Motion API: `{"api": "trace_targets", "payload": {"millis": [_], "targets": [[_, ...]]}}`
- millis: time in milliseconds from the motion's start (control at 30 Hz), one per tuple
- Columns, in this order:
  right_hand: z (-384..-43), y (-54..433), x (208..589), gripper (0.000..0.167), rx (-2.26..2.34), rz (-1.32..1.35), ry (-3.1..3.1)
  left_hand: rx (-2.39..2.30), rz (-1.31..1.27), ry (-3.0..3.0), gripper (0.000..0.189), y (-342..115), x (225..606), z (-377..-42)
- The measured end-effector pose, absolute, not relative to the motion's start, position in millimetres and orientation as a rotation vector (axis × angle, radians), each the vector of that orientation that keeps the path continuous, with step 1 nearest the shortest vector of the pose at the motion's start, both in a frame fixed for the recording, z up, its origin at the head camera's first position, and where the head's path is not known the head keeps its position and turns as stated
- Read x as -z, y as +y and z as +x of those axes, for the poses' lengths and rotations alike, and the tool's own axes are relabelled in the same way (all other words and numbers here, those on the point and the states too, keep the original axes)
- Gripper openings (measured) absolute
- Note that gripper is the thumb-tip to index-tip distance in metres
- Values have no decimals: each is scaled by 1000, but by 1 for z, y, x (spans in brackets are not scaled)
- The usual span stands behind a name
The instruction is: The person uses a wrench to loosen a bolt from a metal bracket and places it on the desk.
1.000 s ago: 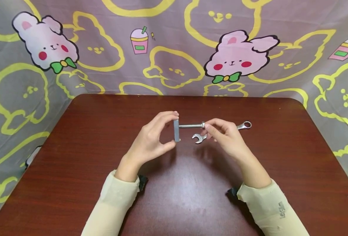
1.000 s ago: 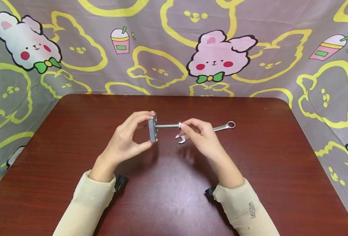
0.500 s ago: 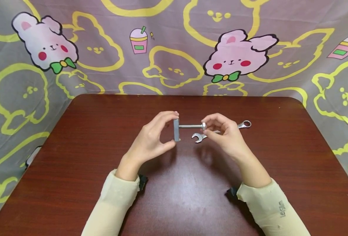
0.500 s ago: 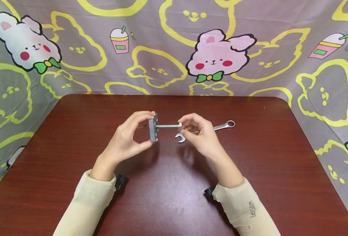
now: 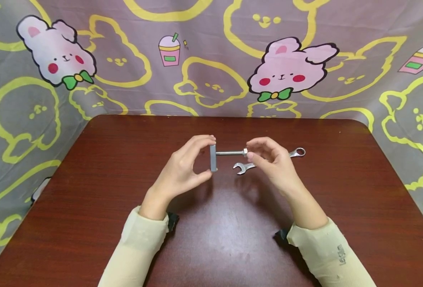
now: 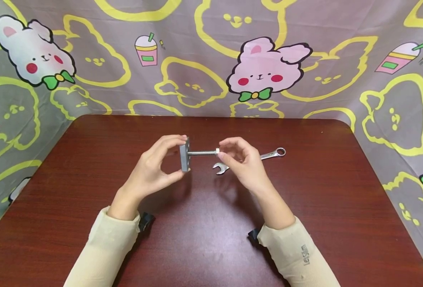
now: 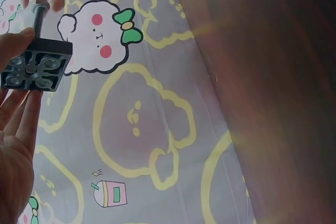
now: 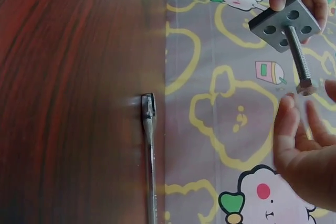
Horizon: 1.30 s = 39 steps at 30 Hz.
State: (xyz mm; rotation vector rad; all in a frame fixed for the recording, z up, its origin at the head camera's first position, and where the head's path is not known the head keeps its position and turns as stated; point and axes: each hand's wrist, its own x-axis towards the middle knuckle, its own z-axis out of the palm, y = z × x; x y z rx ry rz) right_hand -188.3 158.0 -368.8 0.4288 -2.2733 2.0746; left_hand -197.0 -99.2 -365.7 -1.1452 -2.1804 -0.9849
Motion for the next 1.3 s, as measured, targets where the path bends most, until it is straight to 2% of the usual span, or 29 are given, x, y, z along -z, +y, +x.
{"api": "trace_targets", "payload": {"millis": [133,333,700,1000,1300], "targets": [[-190,158,372,22,-2053,316,-2395,954,-1147,-2181,63,-99,366,-197],[-192,158,374,24,-1981,302,-2461,932,-1148,-2197,62,-98,366,-197],[-190,160,371,26,-2031,450,-2353,952,-1147,-2220,64,-96,367,-197],[-191,159,375,18,-1982,570,-2269,948,-1166,-2213,64,-94,367,-198],[-191,162,372,25,-2099,376,-2444,958,-1158,-2205,64,-95,367,-196]]}}
